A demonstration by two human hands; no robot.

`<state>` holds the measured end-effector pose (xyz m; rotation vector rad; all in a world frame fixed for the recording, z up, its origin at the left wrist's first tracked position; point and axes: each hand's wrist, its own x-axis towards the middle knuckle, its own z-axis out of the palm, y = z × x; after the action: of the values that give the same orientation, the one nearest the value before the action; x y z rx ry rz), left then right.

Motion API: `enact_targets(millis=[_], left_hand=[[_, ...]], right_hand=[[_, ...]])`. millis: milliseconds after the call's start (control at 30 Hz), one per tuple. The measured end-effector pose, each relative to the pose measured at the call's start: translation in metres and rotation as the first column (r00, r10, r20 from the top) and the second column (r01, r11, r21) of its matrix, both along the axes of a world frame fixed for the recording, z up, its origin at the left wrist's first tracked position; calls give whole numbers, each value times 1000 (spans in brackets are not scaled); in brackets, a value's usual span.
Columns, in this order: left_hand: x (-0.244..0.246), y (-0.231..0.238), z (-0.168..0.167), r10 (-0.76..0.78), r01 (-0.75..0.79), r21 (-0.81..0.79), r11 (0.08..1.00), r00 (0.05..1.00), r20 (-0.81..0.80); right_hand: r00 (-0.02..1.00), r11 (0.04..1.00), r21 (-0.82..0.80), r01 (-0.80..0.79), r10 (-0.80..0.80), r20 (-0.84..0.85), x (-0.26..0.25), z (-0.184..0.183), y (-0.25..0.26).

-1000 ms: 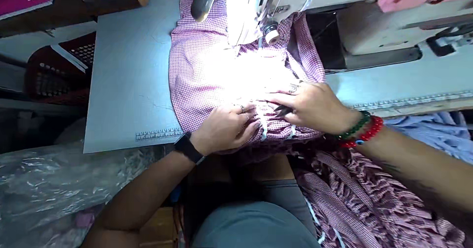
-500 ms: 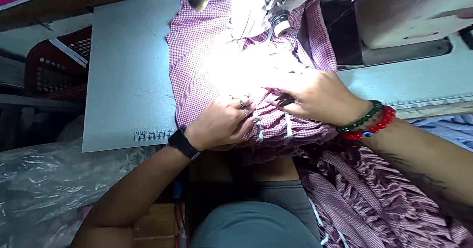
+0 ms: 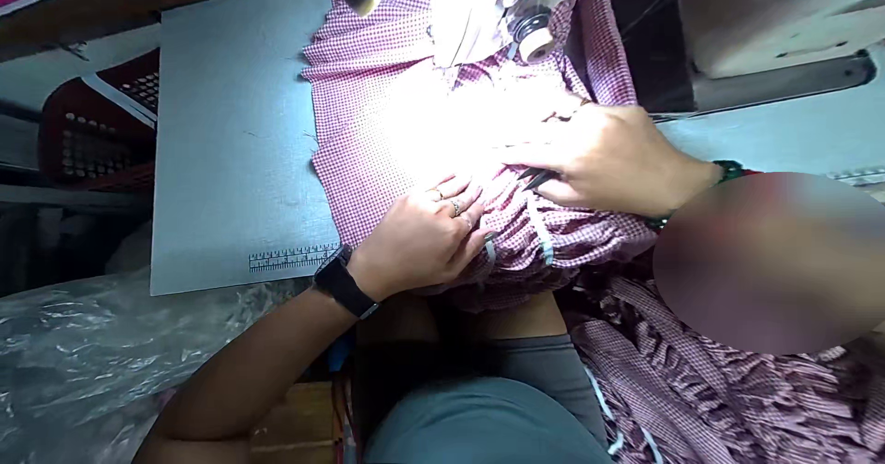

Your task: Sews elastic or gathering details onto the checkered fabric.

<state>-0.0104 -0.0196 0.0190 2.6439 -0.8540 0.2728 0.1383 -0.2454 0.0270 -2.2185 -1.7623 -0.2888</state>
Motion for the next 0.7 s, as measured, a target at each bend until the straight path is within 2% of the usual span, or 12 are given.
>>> enact_targets(millis=[267, 367, 700], left_hand=[[2, -1, 3, 0, 0, 21, 1000, 1000, -14], [2, 0, 5, -7, 7, 33, 999, 1000, -14], [-5, -4, 1, 18, -18, 25, 1000, 1000, -23]], right_hand=[[995, 995, -34, -96, 95, -38, 6, 5, -1], [990, 990, 6, -138, 138, -25, 9, 4, 1], [992, 991, -38, -129, 128, -15, 13, 4, 0]])
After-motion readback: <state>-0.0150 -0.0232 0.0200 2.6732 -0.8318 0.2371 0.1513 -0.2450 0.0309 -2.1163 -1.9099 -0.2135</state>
